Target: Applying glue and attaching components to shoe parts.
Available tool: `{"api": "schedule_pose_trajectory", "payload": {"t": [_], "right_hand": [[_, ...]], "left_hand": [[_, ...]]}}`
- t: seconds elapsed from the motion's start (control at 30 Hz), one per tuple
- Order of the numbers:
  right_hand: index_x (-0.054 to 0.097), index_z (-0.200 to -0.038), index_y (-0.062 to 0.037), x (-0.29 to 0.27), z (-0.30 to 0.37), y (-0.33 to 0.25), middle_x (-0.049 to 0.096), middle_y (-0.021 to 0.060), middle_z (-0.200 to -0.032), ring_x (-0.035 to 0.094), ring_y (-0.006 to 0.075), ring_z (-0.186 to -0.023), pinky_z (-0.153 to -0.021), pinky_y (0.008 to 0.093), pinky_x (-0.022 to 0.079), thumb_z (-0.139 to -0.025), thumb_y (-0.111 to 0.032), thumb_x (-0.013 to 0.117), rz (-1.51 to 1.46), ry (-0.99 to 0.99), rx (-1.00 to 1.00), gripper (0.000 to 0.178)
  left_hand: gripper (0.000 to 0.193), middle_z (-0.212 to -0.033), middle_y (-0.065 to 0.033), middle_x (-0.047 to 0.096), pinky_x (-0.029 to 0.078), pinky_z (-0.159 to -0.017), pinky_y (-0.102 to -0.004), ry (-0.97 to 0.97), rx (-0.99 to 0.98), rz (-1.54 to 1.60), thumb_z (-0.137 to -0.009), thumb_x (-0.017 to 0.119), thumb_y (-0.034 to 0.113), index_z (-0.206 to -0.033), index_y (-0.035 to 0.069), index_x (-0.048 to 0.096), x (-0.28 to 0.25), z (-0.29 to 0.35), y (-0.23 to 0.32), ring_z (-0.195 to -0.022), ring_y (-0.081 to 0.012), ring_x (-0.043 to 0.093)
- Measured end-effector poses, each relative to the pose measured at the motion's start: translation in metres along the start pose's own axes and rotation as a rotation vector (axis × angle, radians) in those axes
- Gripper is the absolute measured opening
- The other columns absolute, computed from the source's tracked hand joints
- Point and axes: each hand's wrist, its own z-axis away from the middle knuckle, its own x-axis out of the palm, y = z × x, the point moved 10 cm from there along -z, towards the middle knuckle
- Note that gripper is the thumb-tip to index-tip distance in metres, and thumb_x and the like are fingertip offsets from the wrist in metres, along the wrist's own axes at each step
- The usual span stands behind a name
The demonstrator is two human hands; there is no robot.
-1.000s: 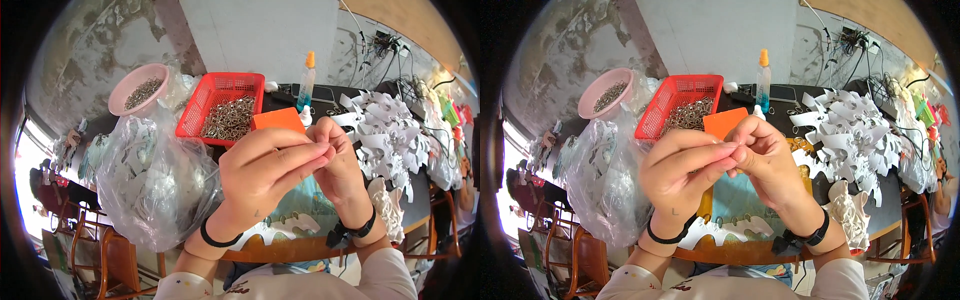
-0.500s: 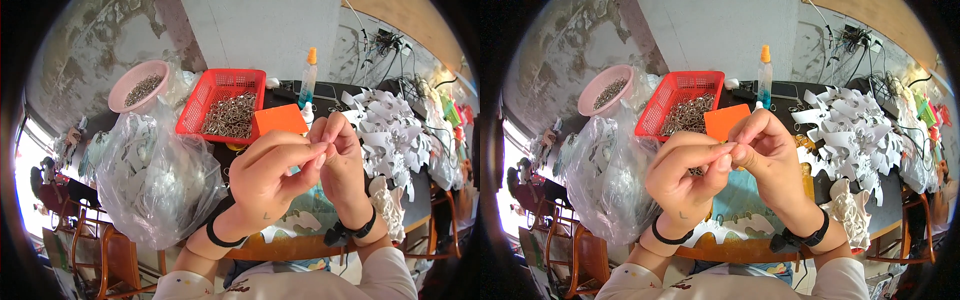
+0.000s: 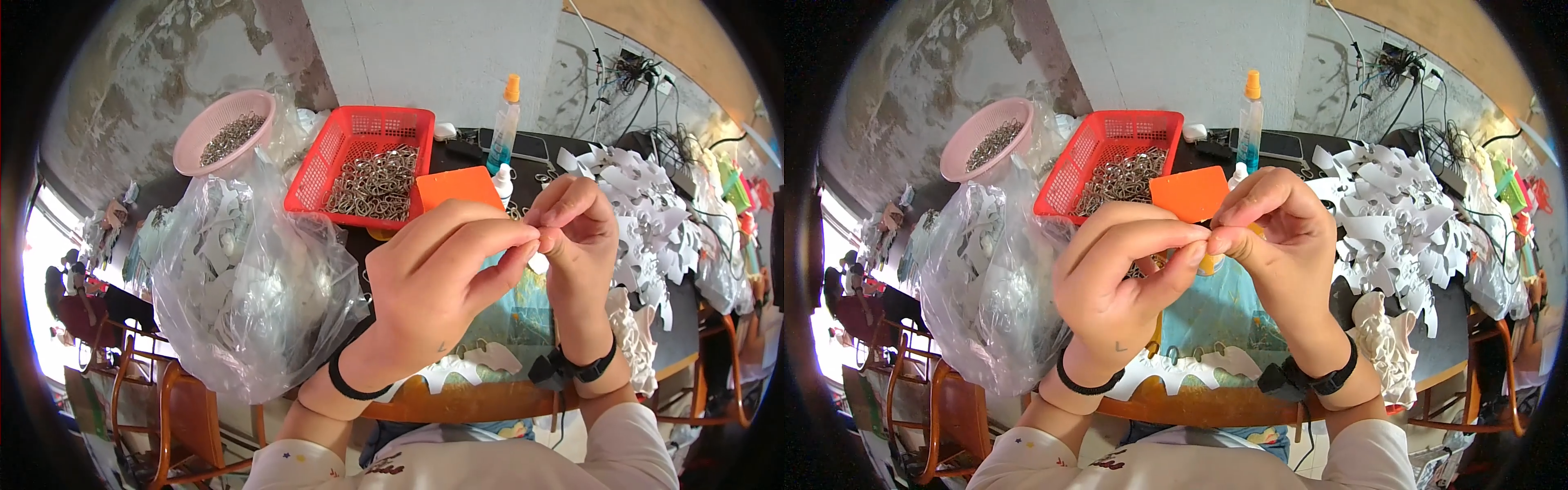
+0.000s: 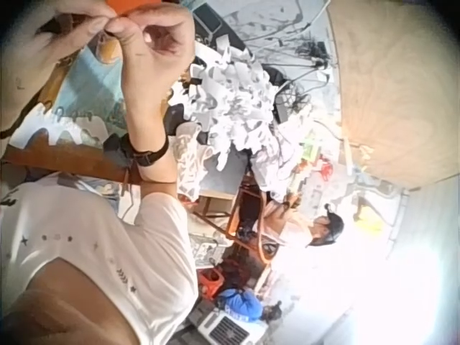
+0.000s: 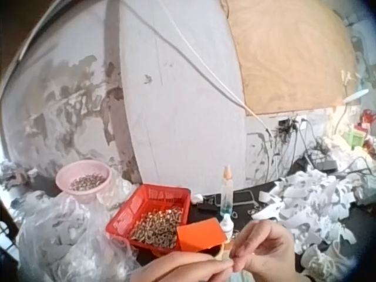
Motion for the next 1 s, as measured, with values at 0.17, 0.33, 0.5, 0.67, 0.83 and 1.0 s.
{"api": "schedule_pose_trajectory", "payload": {"t": [0.17,0.33,0.5,0.67,0.83,1.0], "right_hand": [[0.055,-0.081,-0.0059,0.007,0.000,0.008,0.056,0.0021,-0.081,0.054,0.0107,-0.074,-0.068,0.0231,0.045,-0.074,-0.006,0.079,-0.024,-0.018,0.063,0.025],[0.054,-0.083,-0.0079,0.009,0.004,0.024,0.056,-0.0002,-0.082,0.054,0.0086,-0.076,-0.069,0.0225,0.043,-0.077,-0.014,0.078,-0.081,-0.015,0.195,0.026],[0.054,-0.088,-0.0071,0.011,0.005,0.014,0.058,0.0000,-0.086,0.054,0.0074,-0.079,-0.069,0.0218,0.043,-0.081,-0.012,0.074,0.024,0.000,0.262,0.022],[0.056,-0.095,-0.0062,0.013,0.015,-0.001,0.060,0.0015,-0.089,0.057,0.0090,-0.079,-0.068,0.0233,0.047,-0.085,-0.012,0.069,0.038,0.007,0.288,0.017],[0.057,-0.096,-0.0050,0.013,0.028,-0.010,0.062,0.0038,-0.088,0.059,0.0118,-0.072,-0.065,0.0247,0.048,-0.087,-0.013,0.067,0.003,0.007,0.313,0.016],[0.056,-0.097,-0.0053,0.024,0.029,-0.017,0.063,0.0037,-0.087,0.061,0.0146,-0.066,-0.061,0.0254,0.048,-0.085,-0.016,0.069,-0.131,-0.042,0.371,0.021]], "left_hand": [[0.024,-0.080,-0.0017,0.059,0.045,-0.048,-0.0242,0.058,0.036,-0.194,-0.069,0.075,0.003,-0.085,0.009,0.058,-0.003,0.004,0.008,-0.057,-0.0141,0.058],[0.011,-0.087,-0.0049,0.057,0.044,-0.048,-0.0204,-0.003,-0.075,-0.049,-0.085,0.064,0.006,-0.092,0.005,0.056,-0.001,0.005,-0.005,-0.065,-0.0094,0.058],[0.009,-0.088,-0.0049,0.057,0.047,-0.053,-0.0202,-0.022,-0.266,0.305,-0.089,0.059,0.006,-0.096,0.003,0.053,0.003,0.008,-0.023,-0.068,-0.0100,0.061],[0.013,-0.086,-0.0010,0.059,0.042,-0.053,-0.0191,-0.175,-0.682,0.855,-0.094,0.054,0.017,-0.096,0.004,0.055,0.031,0.024,-0.033,-0.068,-0.0090,0.059],[0.019,-0.088,-0.0015,0.062,0.038,-0.051,-0.0178,-0.273,-0.745,1.027,-0.096,0.054,0.022,-0.100,0.004,0.055,0.041,0.029,-0.024,-0.069,-0.0062,0.059],[0.020,-0.087,-0.0005,0.061,0.037,-0.050,-0.0174,-0.241,-0.727,1.038,-0.096,0.053,0.024,-0.100,0.005,0.056,0.036,0.029,-0.010,-0.068,-0.0054,0.058]]}}
